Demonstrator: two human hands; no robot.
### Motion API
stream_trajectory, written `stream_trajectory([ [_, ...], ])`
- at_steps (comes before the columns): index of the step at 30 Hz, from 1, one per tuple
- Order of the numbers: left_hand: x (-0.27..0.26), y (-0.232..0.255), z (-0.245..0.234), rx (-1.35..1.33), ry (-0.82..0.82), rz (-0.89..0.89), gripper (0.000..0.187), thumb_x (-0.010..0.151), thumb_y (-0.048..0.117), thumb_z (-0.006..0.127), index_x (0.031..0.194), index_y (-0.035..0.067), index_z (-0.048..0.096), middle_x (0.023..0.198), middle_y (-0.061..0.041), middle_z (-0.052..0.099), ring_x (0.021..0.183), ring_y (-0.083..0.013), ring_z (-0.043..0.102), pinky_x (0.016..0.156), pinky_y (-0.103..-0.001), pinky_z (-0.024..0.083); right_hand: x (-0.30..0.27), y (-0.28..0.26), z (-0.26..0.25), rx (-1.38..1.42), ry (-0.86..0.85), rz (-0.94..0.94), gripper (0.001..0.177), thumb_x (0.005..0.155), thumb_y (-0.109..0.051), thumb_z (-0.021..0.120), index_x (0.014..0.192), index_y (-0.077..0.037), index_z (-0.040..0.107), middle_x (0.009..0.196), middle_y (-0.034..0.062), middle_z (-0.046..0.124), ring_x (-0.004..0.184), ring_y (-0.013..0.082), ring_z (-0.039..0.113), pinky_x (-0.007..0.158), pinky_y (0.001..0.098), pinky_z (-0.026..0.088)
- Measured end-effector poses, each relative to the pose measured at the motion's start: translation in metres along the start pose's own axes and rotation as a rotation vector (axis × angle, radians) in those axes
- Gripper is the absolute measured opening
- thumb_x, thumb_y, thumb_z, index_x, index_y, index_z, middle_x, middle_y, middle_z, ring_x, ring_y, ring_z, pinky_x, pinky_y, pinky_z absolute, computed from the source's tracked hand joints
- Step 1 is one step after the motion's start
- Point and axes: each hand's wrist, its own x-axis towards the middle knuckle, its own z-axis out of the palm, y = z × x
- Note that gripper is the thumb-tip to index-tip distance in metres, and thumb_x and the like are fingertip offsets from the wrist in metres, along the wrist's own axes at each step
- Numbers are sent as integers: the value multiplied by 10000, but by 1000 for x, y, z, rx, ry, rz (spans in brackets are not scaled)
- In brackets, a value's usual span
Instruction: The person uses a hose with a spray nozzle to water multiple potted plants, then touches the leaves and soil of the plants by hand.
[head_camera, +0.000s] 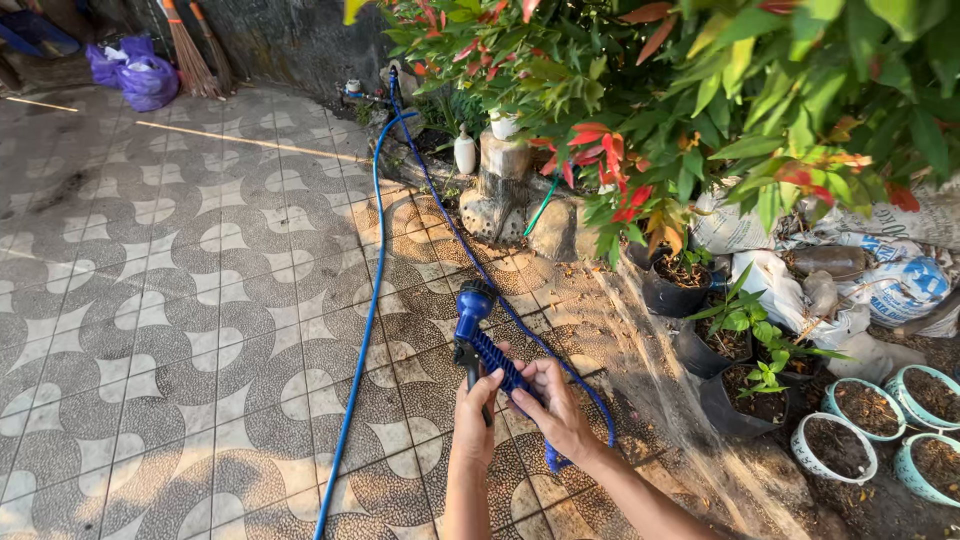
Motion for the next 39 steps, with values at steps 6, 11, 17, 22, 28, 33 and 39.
stream_trajectory([
  [6, 51, 59, -84, -89, -34, -3, 505, 854, 158, 637, 1335, 7, 601, 1147, -140, 734, 1108, -250, 692, 1029, -427, 488, 60, 16, 85, 25, 37, 114, 371, 957, -248, 631, 1208, -80, 417, 1072, 67, 634, 871, 149, 651, 763, 319, 579],
  [11, 96, 148, -149, -12, -48, 18, 506, 907, 233, 634, 1371, 35, 588, 1166, -165, 745, 1141, -260, 703, 1038, -415, 507, 108, 20, 154, -117, -49, 108, 350, 1054, -355, 551, 1235, -56, 525, 1002, 49, 668, 969, 118, 657, 913, 318, 535],
  [17, 136, 213, -196, -30, -66, -4, 486, 955, 257, 600, 1391, 46, 554, 1144, -188, 740, 1102, -288, 709, 975, -441, 562, 170, 4, 224, -189, 20, 152, 426, 992, -392, 540, 1321, -124, 517, 1003, 22, 685, 943, 111, 653, 826, 321, 542],
  [22, 182, 234, -227, -27, -90, -31, 472, 958, 238, 600, 1393, 57, 559, 1179, -165, 721, 1095, -244, 699, 950, -415, 561, 237, 3, 256, -332, 75, 204, 441, 970, -424, 569, 1295, -130, 528, 1041, 27, 695, 940, 129, 639, 769, 341, 541],
  [28, 250, 254, -266, 19, -114, 50, 505, 943, 256, 635, 1415, 100, 544, 1171, -88, 698, 1136, -175, 638, 1011, -351, 463, 330, 29, 272, -261, 71, 166, 471, 1031, -462, 442, 1346, -131, 555, 1089, 31, 700, 1016, 137, 640, 893, 332, 513],
  [33, 328, 277, -304, 218, -120, -5, 521, 922, 280, 676, 1390, 58, 615, 1137, -45, 688, 1077, -152, 613, 981, -340, 415, 453, 25, 266, -94, 78, -110, 494, 1054, -439, 434, 1368, -71, 535, 1198, 40, 691, 1158, 154, 625, 1046, 357, 488],
  [39, 420, 316, -328, 136, -263, -132, 476, 923, 271, 672, 1344, 65, 592, 1130, -101, 745, 1076, -194, 702, 968, -369, 512, 611, 46, 260, 509, -70, 89, 416, 1019, -436, 522, 1242, -97, 616, 1106, 15, 691, 1031, 175, 636, 974, 381, 502],
])
